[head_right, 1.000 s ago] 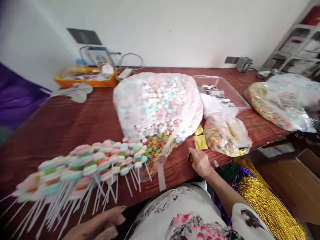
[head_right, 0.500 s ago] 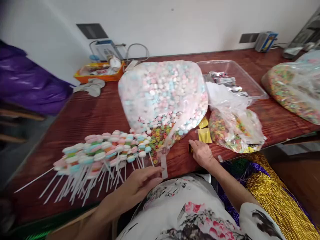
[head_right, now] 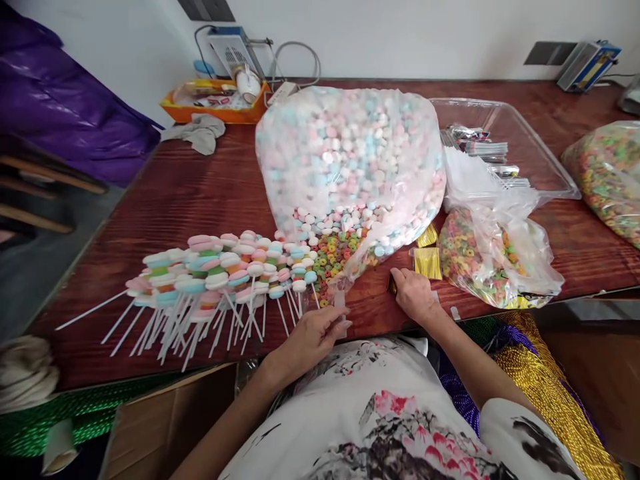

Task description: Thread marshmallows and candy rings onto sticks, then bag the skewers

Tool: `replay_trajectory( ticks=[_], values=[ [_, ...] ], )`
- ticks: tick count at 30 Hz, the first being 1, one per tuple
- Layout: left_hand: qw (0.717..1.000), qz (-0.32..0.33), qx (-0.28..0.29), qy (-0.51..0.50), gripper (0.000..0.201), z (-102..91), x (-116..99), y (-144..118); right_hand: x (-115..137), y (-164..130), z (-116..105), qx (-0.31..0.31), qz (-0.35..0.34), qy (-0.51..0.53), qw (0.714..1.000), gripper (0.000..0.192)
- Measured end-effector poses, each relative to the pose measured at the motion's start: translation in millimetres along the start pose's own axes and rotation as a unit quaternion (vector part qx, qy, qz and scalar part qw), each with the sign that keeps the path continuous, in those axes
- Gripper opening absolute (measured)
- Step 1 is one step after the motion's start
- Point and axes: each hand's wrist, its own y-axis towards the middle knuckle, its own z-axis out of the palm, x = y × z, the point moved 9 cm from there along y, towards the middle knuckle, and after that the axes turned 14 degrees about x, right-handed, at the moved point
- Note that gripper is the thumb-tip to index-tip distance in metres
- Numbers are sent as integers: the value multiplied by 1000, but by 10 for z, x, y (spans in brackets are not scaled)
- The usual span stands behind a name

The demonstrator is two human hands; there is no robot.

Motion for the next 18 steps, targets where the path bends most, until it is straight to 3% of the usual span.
replay_trajectory(
  ticks=[7, 12, 18],
  values=[
    [998, 39, -30, 49, 25, -87, -61, 102, 67, 26, -44, -9, 30, -17, 999, 38],
    [987, 66, -71, 124, 24, -130, -145, 341, 71, 123, -125, 7, 90, -8, 996, 33],
    [952, 129, -188, 205, 22, -260, -304, 447, 78, 71, -125, 13, 92, -9, 996, 33]
  ],
)
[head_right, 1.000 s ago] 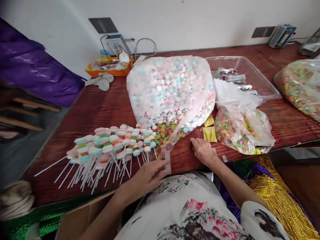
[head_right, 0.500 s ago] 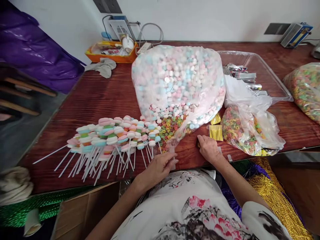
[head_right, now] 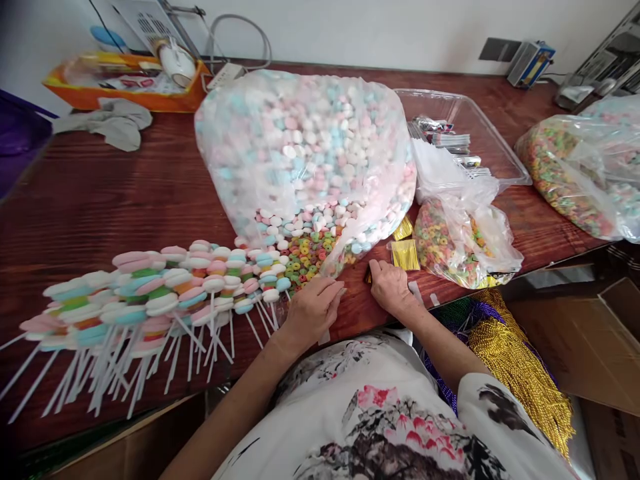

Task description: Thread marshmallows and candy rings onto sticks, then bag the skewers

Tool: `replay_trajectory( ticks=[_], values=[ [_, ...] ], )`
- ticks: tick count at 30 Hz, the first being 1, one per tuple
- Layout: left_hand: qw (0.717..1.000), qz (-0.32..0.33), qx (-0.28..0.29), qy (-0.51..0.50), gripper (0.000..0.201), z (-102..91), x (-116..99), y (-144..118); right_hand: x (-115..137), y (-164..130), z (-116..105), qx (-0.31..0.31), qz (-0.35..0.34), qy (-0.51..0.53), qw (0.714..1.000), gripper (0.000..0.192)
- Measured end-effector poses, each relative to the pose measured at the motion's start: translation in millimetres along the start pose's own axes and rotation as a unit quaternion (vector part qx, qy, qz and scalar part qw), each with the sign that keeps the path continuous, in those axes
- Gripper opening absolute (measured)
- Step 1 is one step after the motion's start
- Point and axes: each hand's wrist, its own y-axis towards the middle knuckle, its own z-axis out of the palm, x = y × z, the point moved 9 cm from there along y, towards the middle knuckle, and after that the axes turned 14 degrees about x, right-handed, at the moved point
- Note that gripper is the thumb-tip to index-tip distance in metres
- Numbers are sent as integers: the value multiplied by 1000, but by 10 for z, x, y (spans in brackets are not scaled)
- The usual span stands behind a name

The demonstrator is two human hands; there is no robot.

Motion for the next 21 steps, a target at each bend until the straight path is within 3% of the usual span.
replay_trajectory(
  ticks=[2, 4, 6, 9, 12, 14, 18, 21],
  values=[
    [998, -6, -65, 10, 23, -160, 20, 39, 6, -48, 23, -17, -20, 22, 999, 35],
    [995, -31, -88, 27, 30, -254, 69, 133, 38, -99, 35, -49, -56, 51, 996, 37],
    [997, -44, -47, 41, 32, -204, 91, 296, 75, -146, 35, -84, -94, 81, 989, 39],
    [996, -23, 69, 56, 32, 72, 29, 517, 74, -206, -18, -140, -137, 131, 972, 42],
    [990, 2, 128, 66, 41, 303, -53, 575, -32, -235, -101, -180, -132, 166, 961, 43],
    [990, -8, 126, 67, 40, 349, -28, 552, -84, -203, -83, -148, -106, 141, 973, 42],
    [992, -33, 92, 82, 30, 304, 108, 490, -41, -152, 48, -27, -91, 23, 995, 38],
    [991, -30, 87, 94, 32, 287, 132, 467, -13, -163, 36, -4, -80, -11, 997, 36]
  ],
)
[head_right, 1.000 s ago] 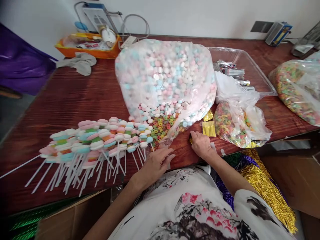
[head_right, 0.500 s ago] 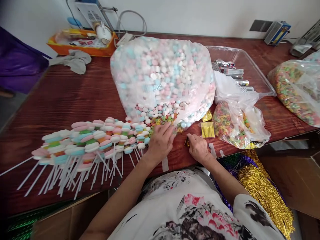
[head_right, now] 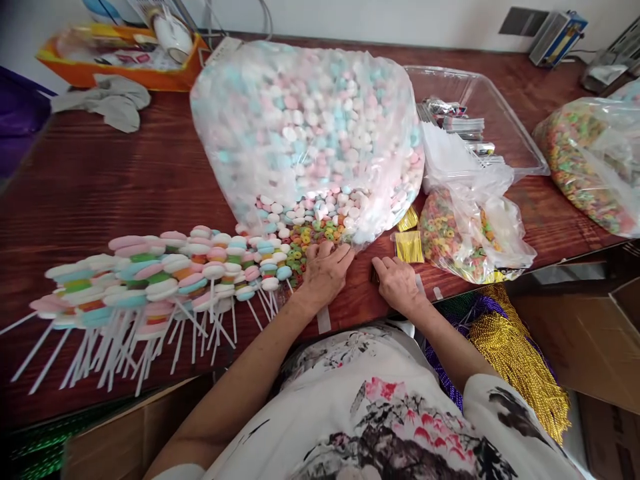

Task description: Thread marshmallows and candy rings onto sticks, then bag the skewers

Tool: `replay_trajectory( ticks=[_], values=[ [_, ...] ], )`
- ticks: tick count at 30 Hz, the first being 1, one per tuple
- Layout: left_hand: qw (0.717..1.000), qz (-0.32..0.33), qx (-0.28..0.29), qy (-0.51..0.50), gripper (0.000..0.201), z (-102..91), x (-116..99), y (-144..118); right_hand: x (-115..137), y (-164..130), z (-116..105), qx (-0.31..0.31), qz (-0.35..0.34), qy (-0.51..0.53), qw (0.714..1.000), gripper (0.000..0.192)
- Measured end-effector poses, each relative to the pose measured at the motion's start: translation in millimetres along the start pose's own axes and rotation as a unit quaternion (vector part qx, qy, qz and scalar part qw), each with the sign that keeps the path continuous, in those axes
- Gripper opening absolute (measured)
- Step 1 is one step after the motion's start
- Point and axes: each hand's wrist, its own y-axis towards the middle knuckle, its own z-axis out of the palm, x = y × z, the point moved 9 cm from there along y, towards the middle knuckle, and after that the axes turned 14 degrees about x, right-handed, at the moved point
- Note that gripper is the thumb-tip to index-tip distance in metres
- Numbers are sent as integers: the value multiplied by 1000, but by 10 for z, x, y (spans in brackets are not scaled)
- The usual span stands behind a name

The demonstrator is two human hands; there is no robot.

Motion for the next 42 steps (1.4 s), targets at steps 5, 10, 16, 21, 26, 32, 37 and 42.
replay_trajectory(
  ticks=[5, 10, 16, 21, 26, 32, 37, 42],
  values=[
    [999, -4, -28, -22, 36, -102, 10, -148, -4, 50, -19, 27, 57, 2, 998, 34],
    [990, 12, -123, -63, 30, -325, 44, -558, 105, 159, 36, 53, 79, 25, 995, 34],
    [980, 79, -174, -54, 27, -280, -13, -875, 355, 280, -30, 62, 52, 29, 996, 28],
    [978, 98, -181, -25, 23, -195, -60, -897, 373, 204, -84, 56, 67, 7, 996, 25],
    [979, 90, -179, -27, 24, -139, -69, -858, 363, 128, -119, 38, 67, -34, 996, 23],
    [978, 99, -180, -36, 28, -113, -71, -848, 265, 49, -274, 49, 70, -20, 996, 27],
    [974, 106, -200, -30, 25, -165, -50, -931, 133, -86, -427, -20, -16, 48, 999, 20],
    [971, 112, -212, -14, 21, -248, -107, -982, -149, -251, -798, -204, -90, 113, 968, 21]
  ],
)
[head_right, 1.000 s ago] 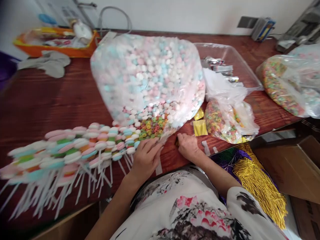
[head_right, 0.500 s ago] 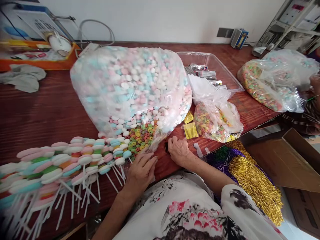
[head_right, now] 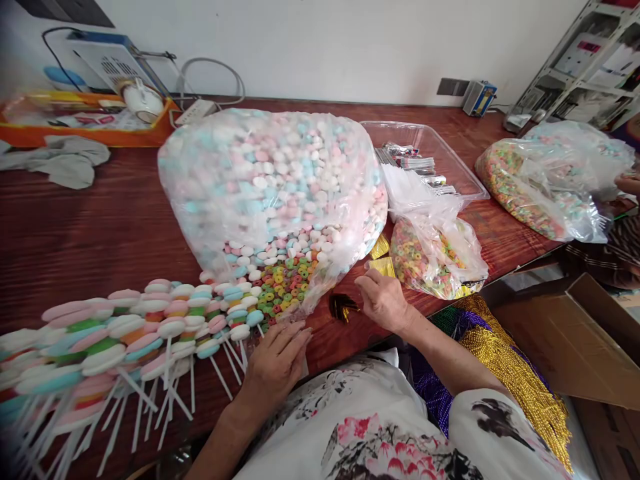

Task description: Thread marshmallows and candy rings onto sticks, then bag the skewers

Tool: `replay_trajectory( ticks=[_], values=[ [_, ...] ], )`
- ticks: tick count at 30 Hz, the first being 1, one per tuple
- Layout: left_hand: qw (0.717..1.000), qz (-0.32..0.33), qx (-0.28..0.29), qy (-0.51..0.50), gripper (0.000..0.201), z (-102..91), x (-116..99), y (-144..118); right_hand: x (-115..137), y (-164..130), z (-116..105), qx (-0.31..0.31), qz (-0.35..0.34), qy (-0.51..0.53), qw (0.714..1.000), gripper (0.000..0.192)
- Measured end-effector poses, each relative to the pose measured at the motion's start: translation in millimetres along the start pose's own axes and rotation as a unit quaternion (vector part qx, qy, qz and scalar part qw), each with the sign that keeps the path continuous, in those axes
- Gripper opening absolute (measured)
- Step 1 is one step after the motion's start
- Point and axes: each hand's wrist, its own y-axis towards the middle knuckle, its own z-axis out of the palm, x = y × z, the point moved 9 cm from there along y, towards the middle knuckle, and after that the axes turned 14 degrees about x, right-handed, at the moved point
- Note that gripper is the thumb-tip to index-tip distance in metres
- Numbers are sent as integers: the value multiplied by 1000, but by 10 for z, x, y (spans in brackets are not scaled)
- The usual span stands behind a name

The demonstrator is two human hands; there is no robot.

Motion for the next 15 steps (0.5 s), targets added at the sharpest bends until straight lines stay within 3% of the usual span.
replay_trajectory(
  ticks=[4, 9, 12, 15],
  values=[
    [1000, 8, 2, -5, 27, -103, -32, -36, -171, 56, -600, -93, -51, 5, 994, 22],
    [1000, -13, -11, 0, 30, -279, 31, -182, -706, 217, -1524, -237, 10, -90, 967, 21],
    [1000, -18, -14, 13, 29, -374, 51, -276, -1260, 510, -1973, -244, 90, -157, 953, 25],
    [999, -26, -33, 29, 30, -490, 79, -367, -2048, 907, -2211, -139, 237, -190, 943, 35]
  ],
)
